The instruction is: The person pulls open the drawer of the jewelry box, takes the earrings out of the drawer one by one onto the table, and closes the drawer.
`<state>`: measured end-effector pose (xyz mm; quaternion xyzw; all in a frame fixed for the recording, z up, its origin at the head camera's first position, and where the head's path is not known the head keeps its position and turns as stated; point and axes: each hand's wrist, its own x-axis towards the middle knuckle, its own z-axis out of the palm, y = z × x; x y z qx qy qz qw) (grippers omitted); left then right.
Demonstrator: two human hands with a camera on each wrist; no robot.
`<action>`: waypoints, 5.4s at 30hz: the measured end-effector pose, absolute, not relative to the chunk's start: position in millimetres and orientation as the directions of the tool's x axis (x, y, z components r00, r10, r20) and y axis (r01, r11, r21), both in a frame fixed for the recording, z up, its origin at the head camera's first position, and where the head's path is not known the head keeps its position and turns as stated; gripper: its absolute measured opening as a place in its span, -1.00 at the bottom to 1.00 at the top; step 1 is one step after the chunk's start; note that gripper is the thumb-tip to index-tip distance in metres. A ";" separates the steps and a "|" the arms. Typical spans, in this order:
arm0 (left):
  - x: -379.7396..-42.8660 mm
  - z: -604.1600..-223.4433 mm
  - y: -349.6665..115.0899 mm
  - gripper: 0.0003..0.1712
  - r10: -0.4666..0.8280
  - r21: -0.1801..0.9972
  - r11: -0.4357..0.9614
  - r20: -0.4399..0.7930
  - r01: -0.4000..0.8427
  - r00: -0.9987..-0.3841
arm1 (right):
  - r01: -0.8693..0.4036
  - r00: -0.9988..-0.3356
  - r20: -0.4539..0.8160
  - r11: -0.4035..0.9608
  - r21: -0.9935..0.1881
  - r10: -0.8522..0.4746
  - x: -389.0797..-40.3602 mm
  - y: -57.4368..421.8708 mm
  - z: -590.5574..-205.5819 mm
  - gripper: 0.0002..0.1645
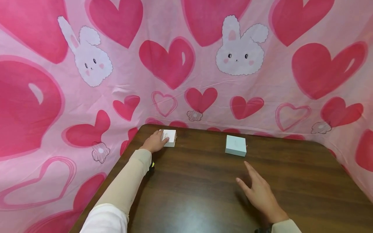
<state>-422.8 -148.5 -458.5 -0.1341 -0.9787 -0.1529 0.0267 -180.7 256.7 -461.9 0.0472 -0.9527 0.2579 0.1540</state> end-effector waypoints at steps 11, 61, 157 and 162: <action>-425.0 -460.3 -141.8 -0.20 0.204 0.357 0.906 0.105 0.228 -0.973 | -0.150 -0.962 0.273 0.826 -0.543 0.005 -187.1 245.8 -463.9 -0.12; -391.2 -460.1 -121.8 -0.21 0.340 0.351 0.865 0.115 0.358 -0.933 | -0.060 -0.994 0.107 0.632 -0.772 0.036 -208.3 229.0 -482.5 -0.16; -265.2 -453.2 -57.2 -0.13 0.385 0.196 0.901 0.047 0.386 -0.922 | 0.071 -0.995 -0.073 0.038 -0.997 -0.071 -225.4 194.9 -477.3 -0.27; -259.7 -453.7 -53.8 -0.12 0.399 0.194 0.896 0.043 0.400 -0.916 | 0.111 -0.991 -0.112 0.017 -0.994 -0.073 -227.8 195.2 -478.5 -0.29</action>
